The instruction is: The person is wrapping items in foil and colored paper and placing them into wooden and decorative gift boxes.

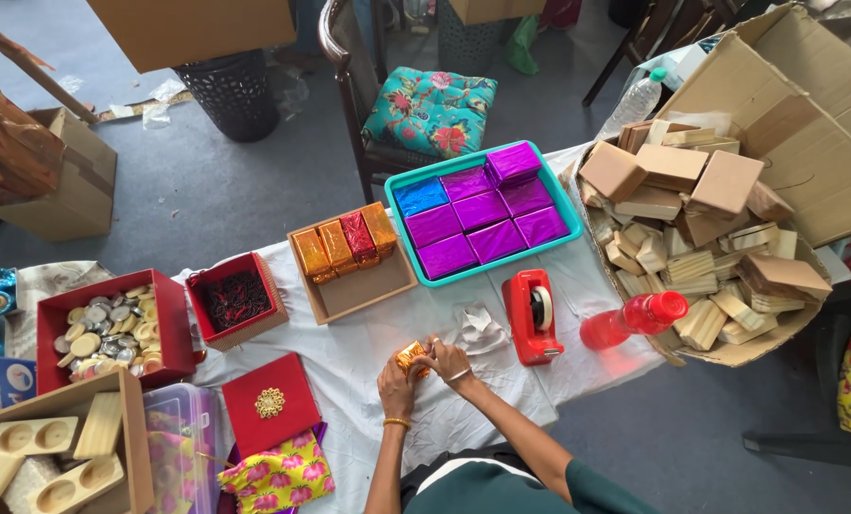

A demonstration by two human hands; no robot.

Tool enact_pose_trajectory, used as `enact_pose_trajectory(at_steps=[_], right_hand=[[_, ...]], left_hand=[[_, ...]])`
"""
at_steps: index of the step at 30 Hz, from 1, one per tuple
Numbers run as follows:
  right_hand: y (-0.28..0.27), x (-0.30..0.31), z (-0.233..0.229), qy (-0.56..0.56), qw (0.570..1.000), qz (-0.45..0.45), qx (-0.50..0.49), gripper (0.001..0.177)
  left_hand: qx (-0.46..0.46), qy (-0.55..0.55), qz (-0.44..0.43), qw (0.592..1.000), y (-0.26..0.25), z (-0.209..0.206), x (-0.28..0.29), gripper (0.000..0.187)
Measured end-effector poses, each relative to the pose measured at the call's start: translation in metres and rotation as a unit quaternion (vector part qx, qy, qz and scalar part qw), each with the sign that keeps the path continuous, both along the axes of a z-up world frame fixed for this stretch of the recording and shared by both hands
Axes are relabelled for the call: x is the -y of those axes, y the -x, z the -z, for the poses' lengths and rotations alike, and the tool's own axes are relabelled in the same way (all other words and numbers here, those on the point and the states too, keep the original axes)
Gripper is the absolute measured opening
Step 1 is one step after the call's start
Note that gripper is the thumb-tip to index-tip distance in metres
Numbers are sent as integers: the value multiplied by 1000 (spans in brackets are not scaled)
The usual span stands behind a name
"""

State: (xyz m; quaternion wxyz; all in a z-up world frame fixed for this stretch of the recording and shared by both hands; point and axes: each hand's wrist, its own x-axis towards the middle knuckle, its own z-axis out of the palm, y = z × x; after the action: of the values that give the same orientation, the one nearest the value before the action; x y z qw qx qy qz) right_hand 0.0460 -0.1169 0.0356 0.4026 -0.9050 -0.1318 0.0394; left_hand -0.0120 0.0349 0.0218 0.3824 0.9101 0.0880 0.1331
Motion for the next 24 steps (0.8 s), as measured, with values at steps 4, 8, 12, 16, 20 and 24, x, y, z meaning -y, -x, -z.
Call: enact_pose_trajectory(at_steps=[4,8,12,16,20,24], right_hand=[[7,11,34,45,988,-11,149,50],[8,14,45,8,989,-39,144,50],[9,11,36,11,994,-37,98,42],[9,14,20,-29,992,5,-125,45],[6,24,26,-91,989,-11,-114,63],[2,24,-20,-36,999,-21,18,103]], left_hand=[[47,-12,24,999,2,0,2,61],[48,-6,35,998,2,-7,0,56],[52,6,40,998,1,-9,0,54],[52,27,30,998,0,-3,-1,51],[22,24,32,999,0,2,-2,57],[-23,18,44,999,4,-1,-3,61]])
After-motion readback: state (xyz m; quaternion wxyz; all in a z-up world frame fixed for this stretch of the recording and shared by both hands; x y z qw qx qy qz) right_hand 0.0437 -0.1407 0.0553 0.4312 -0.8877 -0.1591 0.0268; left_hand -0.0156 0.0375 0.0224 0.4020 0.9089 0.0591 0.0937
